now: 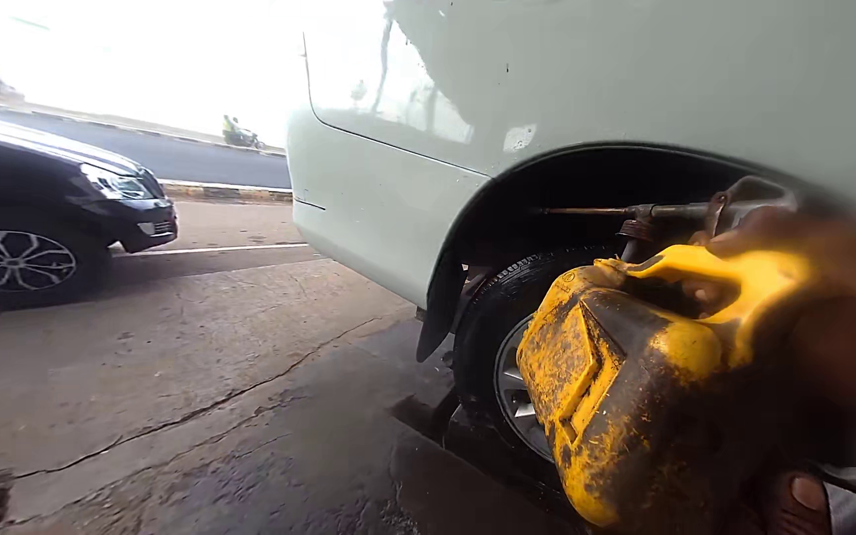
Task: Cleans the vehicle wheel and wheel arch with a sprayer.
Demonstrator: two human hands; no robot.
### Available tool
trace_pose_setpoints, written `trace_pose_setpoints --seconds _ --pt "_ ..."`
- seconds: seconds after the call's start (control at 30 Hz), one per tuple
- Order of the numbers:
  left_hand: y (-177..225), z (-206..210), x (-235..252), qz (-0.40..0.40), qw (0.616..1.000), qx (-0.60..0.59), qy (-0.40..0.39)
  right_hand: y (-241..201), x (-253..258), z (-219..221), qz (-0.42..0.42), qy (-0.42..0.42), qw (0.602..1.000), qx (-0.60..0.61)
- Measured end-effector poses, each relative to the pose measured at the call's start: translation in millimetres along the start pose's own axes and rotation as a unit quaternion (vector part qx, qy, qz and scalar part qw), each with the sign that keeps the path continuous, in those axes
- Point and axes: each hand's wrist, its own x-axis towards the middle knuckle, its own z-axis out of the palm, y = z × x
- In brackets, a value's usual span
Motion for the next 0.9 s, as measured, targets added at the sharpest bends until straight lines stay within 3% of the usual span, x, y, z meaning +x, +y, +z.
trace_pose_setpoints --seconds 0.3,0.5,0.8,0.9 --pt "21 -35 6 -0.062 0.996 -0.02 0.058 20 33 48 0.06 -0.012 0.997 -0.052" --pt "27 -39 16 -0.031 0.998 -0.014 0.045 15 41 56 0.04 -0.011 0.997 -0.068" --pt "18 -13 29 -0.073 0.996 -0.058 -0.017 0 54 18 0.029 0.027 0.994 -0.105" --pt "9 0 32 -0.081 0.996 -0.041 -0.026 5 69 -26 -0.014 0.023 0.992 -0.122"
